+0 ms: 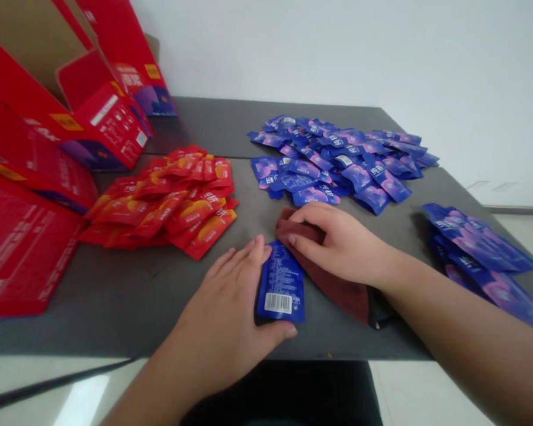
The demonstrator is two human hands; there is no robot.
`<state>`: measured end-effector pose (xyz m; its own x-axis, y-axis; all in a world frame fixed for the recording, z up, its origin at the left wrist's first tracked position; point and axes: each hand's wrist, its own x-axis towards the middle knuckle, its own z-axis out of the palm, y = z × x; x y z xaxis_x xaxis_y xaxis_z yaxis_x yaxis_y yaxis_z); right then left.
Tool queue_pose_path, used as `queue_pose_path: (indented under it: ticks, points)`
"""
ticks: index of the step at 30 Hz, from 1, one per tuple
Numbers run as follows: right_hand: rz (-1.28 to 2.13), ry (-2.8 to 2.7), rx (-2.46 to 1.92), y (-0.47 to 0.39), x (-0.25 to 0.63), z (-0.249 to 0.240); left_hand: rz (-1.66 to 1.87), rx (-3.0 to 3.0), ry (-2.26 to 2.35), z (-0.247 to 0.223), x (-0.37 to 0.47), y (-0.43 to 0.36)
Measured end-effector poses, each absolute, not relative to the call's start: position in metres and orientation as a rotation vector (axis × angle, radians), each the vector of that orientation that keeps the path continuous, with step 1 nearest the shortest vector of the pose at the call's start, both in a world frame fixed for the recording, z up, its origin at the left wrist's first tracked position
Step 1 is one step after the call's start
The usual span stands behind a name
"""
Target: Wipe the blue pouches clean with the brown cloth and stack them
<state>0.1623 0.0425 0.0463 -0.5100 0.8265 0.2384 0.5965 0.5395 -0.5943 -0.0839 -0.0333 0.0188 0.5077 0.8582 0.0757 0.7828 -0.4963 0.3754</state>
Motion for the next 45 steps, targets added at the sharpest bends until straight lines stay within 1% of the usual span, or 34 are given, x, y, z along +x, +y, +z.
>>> queue_pose_path:
  ticks: [3, 7, 9, 12, 18, 25, 30, 32, 33, 36, 38, 40, 45]
  points:
    - [0.748, -2.253, -1.026, 0.035, 0.162, 0.056, 0.404, 2.417, 1.411, 0.018, -0.084, -0.034]
    - [1.083, -2.416, -0.811, 0.018, 0.151, 0.068, 0.409, 2.415, 1.409, 0.017, -0.083, -0.035]
    - [1.127, -2.515, -0.759, 0.012, 0.144, 0.068, 0.403, 2.427, 1.388, 0.017, -0.082, -0.035]
    - [1.043, -2.605, -0.763, 0.011, 0.139, 0.064, 0.413, 2.428, 1.397, 0.017, -0.082, -0.034]
    - [0.829, -2.601, -0.921, 0.022, 0.146, 0.057, 0.425, 2.41, 1.426, 0.016, -0.08, -0.032]
    - [0.572, -2.531, -1.139, 0.039, 0.157, 0.047, 0.437, 2.423, 1.418, 0.014, -0.079, -0.032]
    - [0.33, -2.409, -1.289, 0.037, 0.159, 0.053, 0.409, 2.406, 1.419, 0.018, -0.079, -0.032]
    - [0.393, -2.381, -1.205, 0.031, 0.158, 0.06, 0.413, 2.415, 1.419, 0.018, -0.079, -0.031]
    - [0.488, -2.384, -1.128, 0.028, 0.157, 0.063, 0.414, 2.42, 1.415, 0.018, -0.079, -0.03]
    - [0.902, -2.428, -0.86, 0.02, 0.153, 0.07, 0.424, 2.427, 1.403, 0.017, -0.079, -0.031]
    - [1.112, -2.478, -0.741, 0.017, 0.149, 0.071, 0.419, 2.421, 1.405, 0.017, -0.08, -0.032]
    - [1.152, -2.539, -0.698, 0.016, 0.146, 0.068, 0.406, 2.417, 1.408, 0.018, -0.081, -0.033]
    - [0.961, -2.613, -0.783, 0.014, 0.143, 0.062, 0.412, 2.458, 1.393, 0.017, -0.082, -0.034]
